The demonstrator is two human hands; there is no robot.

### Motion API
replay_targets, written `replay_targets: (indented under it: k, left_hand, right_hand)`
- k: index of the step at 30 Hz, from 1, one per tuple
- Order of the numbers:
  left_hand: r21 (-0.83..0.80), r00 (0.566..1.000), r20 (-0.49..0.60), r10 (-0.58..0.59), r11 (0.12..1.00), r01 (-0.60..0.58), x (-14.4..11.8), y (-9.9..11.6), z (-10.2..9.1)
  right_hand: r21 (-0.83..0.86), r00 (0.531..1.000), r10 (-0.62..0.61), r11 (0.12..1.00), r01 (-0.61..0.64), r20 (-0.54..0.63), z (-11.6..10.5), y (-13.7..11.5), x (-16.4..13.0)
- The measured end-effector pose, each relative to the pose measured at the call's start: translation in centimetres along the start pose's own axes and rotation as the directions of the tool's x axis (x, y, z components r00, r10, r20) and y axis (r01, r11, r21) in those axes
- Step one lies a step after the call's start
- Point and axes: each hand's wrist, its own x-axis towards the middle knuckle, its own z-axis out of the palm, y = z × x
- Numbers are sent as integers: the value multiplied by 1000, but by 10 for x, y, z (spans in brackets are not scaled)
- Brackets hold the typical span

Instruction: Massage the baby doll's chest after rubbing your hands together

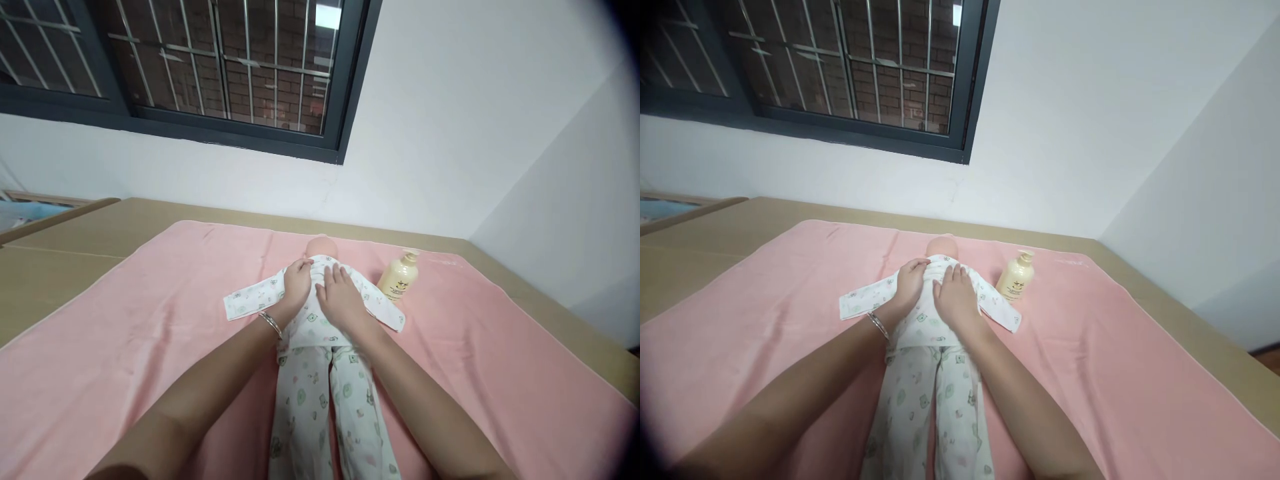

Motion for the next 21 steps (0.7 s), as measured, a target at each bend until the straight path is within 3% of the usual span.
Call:
replay_targets:
  k: [4,6,8,10,12,14,18,21]
  left_hand:
    - [-9,1000,-9,7,1000,-7,0,-4,1]
    - [20,1000,-4,30,999,-30,-2,-3,1]
    - [55,999,4,47,997,-48,-4,-2,1]
    - [74,999,6,51,996,-52,-6,0,1]
    - [71,999,2,45,996,-45,-6,1,1]
    - [59,999,-11,51,997,-51,-6,1,2]
    - [38,997,-42,59,998,-58,-4,-4,4]
    - [47,997,-34,63,997,-62,-4,-6,4]
  right_hand:
    - [82,959,-282,957,279,30,-3,-2,2]
    - [158,943,-330,934,320,42,-4,10,11]
    - [201,971,-237,953,227,31,-3,22,19]
    - [178,999,-48,983,46,12,-2,27,21]
    - [105,995,95,990,-94,-4,0,21,17]
    - [33,993,113,993,-113,-13,1,9,10]
    - [28,992,-130,991,130,-3,0,-5,3]
    - [123,964,-266,957,261,24,-1,6,10]
